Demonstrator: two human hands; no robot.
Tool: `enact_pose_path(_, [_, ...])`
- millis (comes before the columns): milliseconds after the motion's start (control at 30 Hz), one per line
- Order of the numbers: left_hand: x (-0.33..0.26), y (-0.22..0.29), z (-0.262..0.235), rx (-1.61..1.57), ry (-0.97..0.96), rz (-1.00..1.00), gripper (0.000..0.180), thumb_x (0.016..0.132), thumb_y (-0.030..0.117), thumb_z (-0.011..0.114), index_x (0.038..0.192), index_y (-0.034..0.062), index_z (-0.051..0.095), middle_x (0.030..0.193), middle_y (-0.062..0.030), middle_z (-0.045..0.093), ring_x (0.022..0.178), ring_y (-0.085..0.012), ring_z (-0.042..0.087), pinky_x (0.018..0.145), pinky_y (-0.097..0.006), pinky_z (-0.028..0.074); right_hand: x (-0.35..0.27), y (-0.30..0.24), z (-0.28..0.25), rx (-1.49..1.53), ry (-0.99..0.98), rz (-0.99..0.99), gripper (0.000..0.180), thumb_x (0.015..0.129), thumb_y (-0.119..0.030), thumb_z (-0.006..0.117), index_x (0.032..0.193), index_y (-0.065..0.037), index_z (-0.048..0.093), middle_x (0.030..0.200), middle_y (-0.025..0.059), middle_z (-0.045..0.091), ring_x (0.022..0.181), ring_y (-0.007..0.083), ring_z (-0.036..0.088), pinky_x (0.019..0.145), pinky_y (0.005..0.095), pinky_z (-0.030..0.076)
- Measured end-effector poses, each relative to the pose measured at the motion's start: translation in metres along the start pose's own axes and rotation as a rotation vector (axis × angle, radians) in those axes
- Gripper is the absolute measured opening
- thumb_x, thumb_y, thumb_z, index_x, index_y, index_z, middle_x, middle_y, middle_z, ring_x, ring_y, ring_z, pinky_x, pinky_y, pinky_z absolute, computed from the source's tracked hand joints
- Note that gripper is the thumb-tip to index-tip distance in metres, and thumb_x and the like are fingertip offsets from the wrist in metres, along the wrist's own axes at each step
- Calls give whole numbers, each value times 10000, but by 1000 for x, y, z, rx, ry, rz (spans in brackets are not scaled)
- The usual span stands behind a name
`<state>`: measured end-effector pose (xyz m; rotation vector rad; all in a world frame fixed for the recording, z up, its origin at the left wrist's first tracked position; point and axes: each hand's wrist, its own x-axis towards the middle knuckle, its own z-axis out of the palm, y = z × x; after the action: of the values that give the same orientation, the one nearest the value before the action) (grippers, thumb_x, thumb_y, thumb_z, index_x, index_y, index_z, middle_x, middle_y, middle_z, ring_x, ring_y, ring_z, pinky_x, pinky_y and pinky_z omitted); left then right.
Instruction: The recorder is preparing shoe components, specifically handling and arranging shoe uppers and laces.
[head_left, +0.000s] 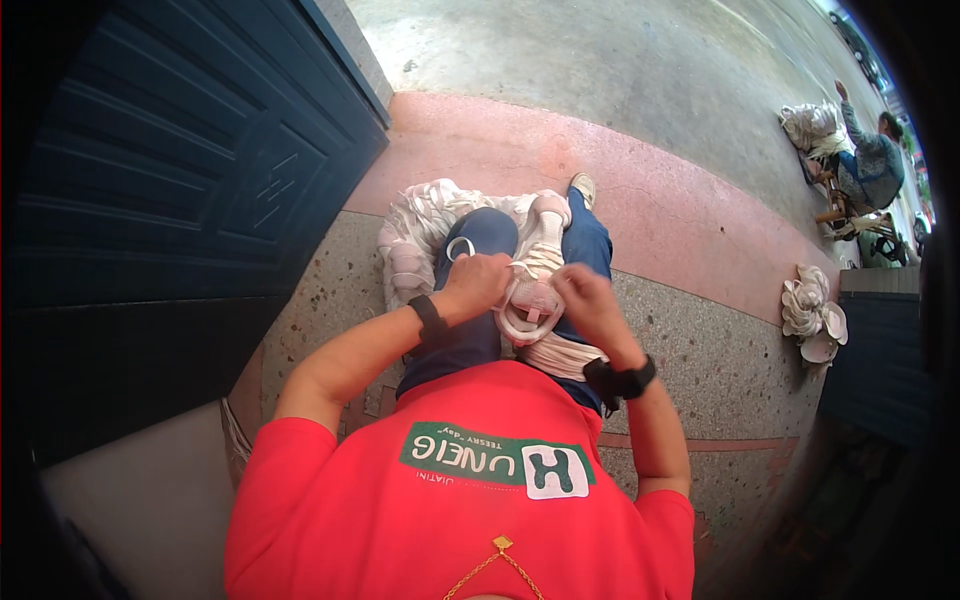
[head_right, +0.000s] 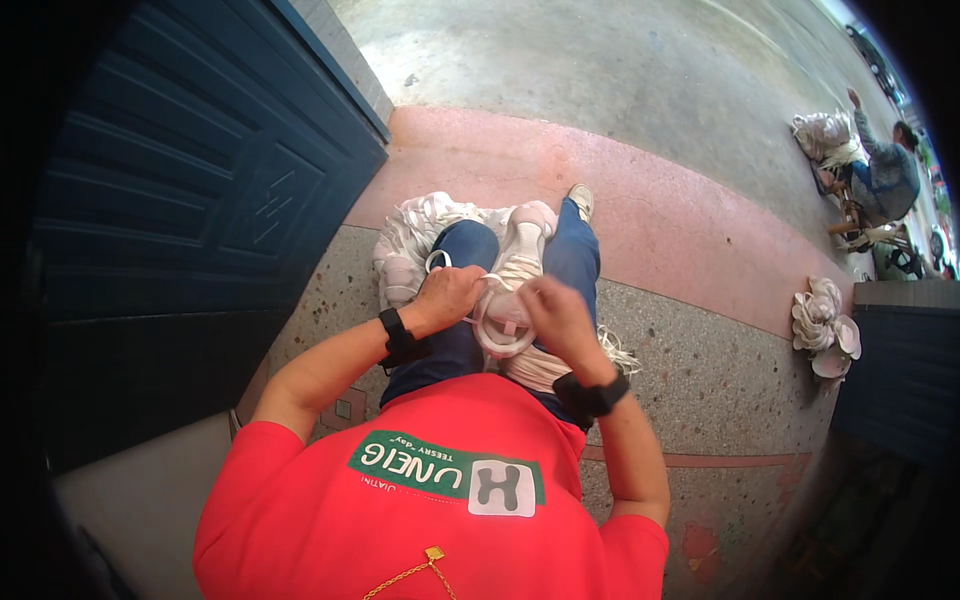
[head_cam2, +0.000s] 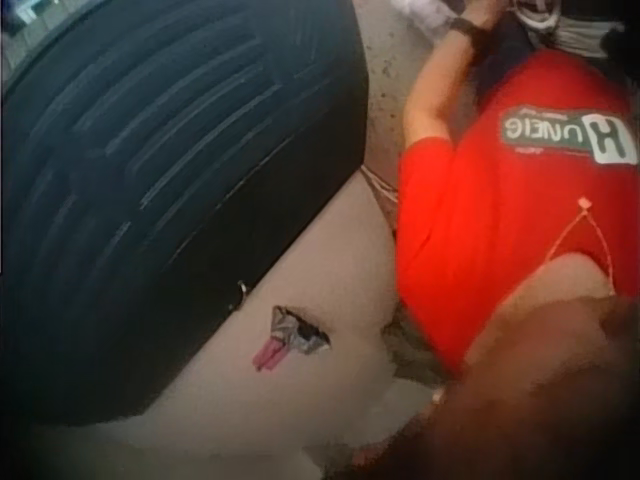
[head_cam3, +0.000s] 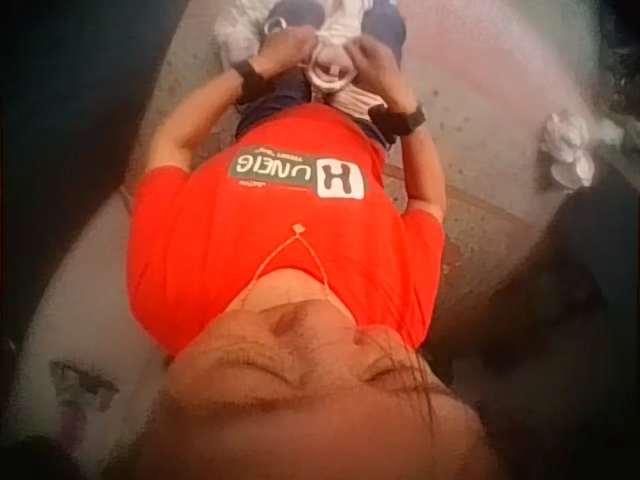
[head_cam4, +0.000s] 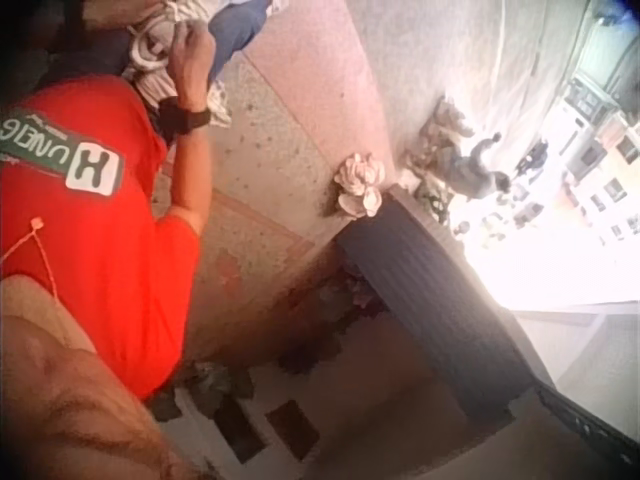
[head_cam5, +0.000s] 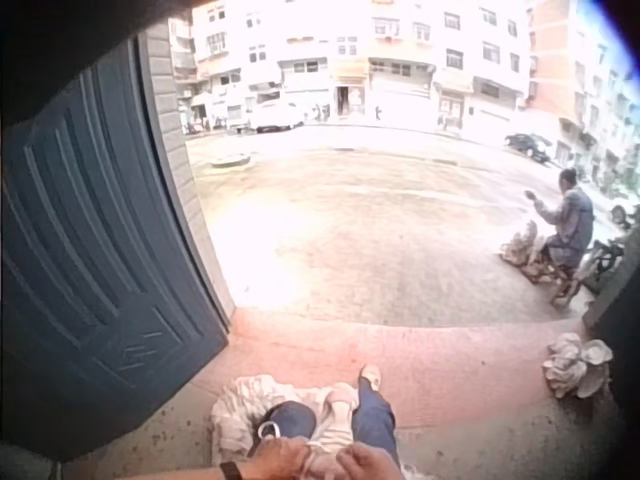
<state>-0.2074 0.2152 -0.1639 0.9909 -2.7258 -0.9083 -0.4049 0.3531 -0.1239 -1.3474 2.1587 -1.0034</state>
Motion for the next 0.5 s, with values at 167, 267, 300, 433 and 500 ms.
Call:
enact_pose_path(167, [-2,-7,5,-25,19,-36,241,968,247,568,941,51,705,812,-236,695,816,-448,685,745,-561,536,-17,11,73,-181,-115,-119,165,940,-219,624,989,-80,697,817,165,711,774,358,715,677,456,563])
enact_pose_path(267, [-3,-10,11,-9,20,-35,237,966,239,564,940,51,706,807,-235,694,810,-439,688,746,-556,537,-15,2,84,-373,-63,-220,105,911,-182,626,921,-80,652,761,141,676,721,331,706,629,427,559])
enact_pose_path(300, [-4,-10,12,0,15,-30,233,965,234,562,943,50,704,806,-236,693,806,-436,689,745,-554,538,-15,2,87,-427,-58,-248,91,901,-172,628,902,-81,637,749,133,666,704,323,701,615,418,557])
enact_pose_path(433, [-2,-8,17,-62,103,-42,200,965,187,548,976,35,678,810,-236,692,792,-430,686,742,-538,536,-7,3,88,-432,-121,-335,90,867,-162,639,872,-78,606,739,120,643,659,306,679,587,421,542])
enact_pose_path(500, [2,-9,20,-179,230,-53,174,954,156,545,1009,36,658,833,-245,678,803,-435,667,758,-536,520,-5,8,76,-274,-109,-421,80,875,-153,633,860,-83,597,707,98,610,616,277,642,549,411,510])
